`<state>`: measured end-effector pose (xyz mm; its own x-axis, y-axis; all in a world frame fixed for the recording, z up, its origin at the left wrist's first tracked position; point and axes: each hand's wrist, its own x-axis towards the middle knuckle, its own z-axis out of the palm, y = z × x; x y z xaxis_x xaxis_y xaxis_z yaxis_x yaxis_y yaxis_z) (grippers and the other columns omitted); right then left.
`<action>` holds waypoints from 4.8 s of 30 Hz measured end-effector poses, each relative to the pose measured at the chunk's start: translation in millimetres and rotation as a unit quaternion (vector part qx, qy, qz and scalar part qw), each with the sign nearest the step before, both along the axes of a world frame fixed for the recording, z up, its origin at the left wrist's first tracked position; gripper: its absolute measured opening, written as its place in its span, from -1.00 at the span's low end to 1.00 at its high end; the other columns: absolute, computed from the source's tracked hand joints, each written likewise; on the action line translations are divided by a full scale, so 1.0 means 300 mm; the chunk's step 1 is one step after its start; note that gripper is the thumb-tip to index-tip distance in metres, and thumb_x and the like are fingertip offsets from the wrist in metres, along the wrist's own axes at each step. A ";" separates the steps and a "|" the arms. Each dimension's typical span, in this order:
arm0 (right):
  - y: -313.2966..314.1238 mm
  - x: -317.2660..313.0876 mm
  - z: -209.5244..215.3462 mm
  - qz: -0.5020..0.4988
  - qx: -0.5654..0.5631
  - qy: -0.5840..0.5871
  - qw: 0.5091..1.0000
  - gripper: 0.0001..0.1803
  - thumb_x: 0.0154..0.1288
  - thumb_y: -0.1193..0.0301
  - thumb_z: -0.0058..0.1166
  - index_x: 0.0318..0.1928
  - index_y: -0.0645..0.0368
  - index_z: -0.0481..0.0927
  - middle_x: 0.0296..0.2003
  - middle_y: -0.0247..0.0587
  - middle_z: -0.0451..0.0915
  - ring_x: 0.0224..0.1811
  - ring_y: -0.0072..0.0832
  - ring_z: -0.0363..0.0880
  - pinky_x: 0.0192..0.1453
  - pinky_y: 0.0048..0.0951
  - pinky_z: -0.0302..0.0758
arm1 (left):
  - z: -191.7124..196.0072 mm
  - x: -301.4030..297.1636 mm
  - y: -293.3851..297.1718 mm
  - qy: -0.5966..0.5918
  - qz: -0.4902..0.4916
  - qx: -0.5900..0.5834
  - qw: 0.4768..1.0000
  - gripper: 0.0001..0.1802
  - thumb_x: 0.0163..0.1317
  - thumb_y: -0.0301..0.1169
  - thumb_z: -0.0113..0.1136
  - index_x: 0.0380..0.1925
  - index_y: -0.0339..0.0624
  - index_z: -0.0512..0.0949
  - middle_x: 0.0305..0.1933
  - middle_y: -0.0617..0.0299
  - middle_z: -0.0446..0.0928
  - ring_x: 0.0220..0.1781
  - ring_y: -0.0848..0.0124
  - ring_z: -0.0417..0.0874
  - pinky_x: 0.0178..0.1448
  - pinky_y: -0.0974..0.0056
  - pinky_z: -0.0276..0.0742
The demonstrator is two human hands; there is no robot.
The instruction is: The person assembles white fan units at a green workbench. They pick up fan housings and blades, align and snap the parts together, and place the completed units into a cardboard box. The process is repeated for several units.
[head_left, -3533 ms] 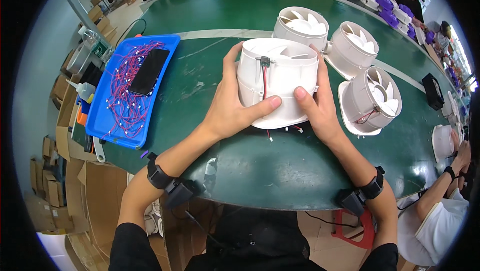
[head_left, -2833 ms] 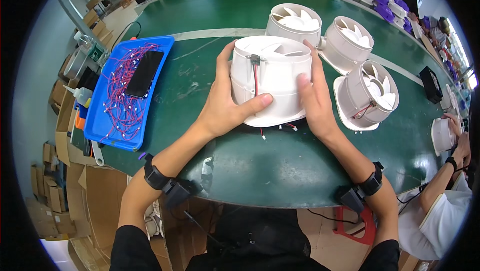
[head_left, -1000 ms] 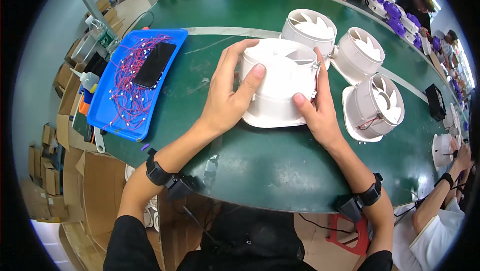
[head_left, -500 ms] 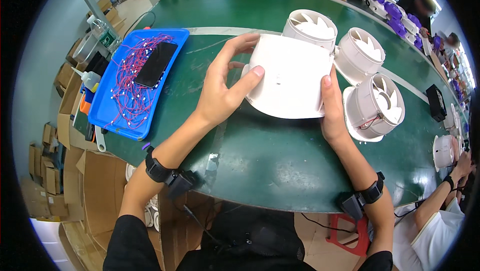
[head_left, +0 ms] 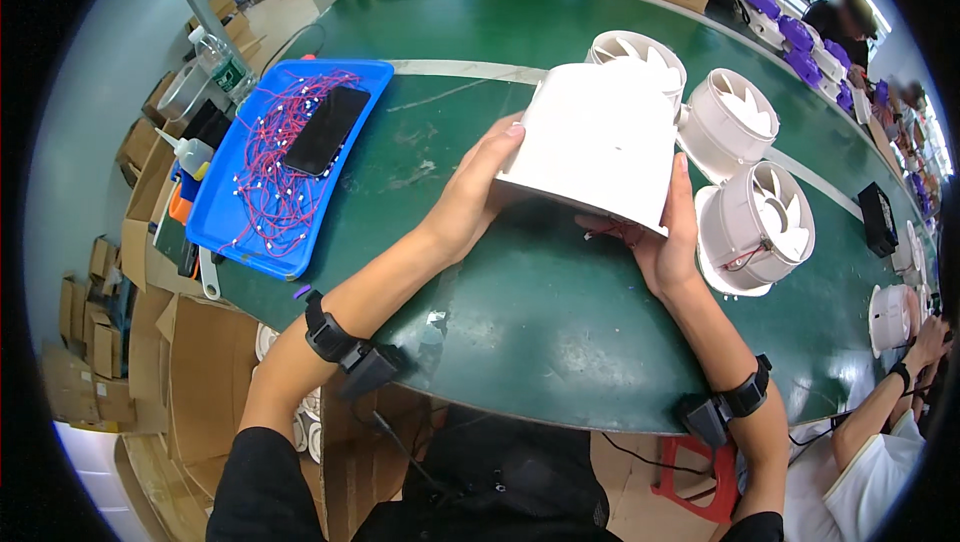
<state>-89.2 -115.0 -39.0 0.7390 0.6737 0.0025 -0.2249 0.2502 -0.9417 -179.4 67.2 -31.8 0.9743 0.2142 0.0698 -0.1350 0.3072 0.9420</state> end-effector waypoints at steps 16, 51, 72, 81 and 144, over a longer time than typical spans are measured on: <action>-0.011 0.032 -0.060 -0.026 0.018 -0.032 0.999 -0.28 0.43 -0.18 -0.44 0.26 0.16 0.24 0.01 -0.07 0.51 -0.07 -0.28 0.59 -0.08 -0.20 0.57 | 0.030 -0.004 0.017 -0.025 -0.014 0.086 0.996 -0.20 0.33 0.07 -0.01 0.33 -0.37 0.17 0.20 0.02 0.39 0.24 0.34 0.40 0.31 0.29 0.25; -0.010 0.062 -0.020 -0.056 0.052 -0.265 0.961 0.01 0.24 -0.21 -0.15 0.46 0.25 -0.06 0.39 0.15 0.02 0.45 -0.14 0.02 0.47 -0.24 -0.05 | 0.030 -0.020 0.048 -0.131 -0.011 0.297 0.946 -0.12 0.10 -0.08 0.18 0.35 -0.15 0.04 0.21 -0.24 0.28 0.20 -0.02 0.43 0.12 0.02 0.49; -0.018 0.090 -0.039 -0.071 0.036 -0.321 0.944 -0.01 0.24 -0.19 -0.21 0.44 0.29 -0.02 0.38 0.18 0.06 0.42 -0.15 0.07 0.45 -0.29 0.00 | 0.035 -0.030 0.043 -0.088 -0.035 0.262 0.960 -0.04 0.02 -0.08 0.30 0.33 -0.12 -0.02 0.31 -0.23 0.17 0.27 -0.16 0.34 0.16 -0.09 0.47; -0.016 0.092 -0.040 -0.075 0.035 -0.322 0.943 -0.01 0.24 -0.19 -0.20 0.44 0.30 -0.02 0.37 0.18 0.07 0.41 -0.15 0.09 0.44 -0.29 0.03 | 0.027 -0.026 0.047 -0.094 -0.031 0.265 0.959 -0.05 0.04 -0.09 0.31 0.33 -0.12 -0.01 0.30 -0.22 0.18 0.25 -0.14 0.37 0.14 -0.07 0.50; -0.022 0.083 -0.015 -0.097 0.023 -0.350 0.931 -0.15 0.32 -0.03 -0.14 0.42 0.32 0.06 0.33 0.17 0.18 0.37 -0.22 0.17 0.42 -0.35 0.05 | 0.077 -0.017 0.099 -0.286 0.138 0.484 0.815 -0.41 -0.11 -0.35 0.48 0.00 -0.16 0.52 0.08 0.02 0.54 -0.13 0.26 0.70 -0.22 0.27 0.72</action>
<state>-64.3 -121.7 -43.5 0.6534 0.5150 0.5549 0.4941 0.2652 -0.8280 -184.4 96.8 -8.7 0.6470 -0.0058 0.7624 -0.5758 -0.6592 0.4836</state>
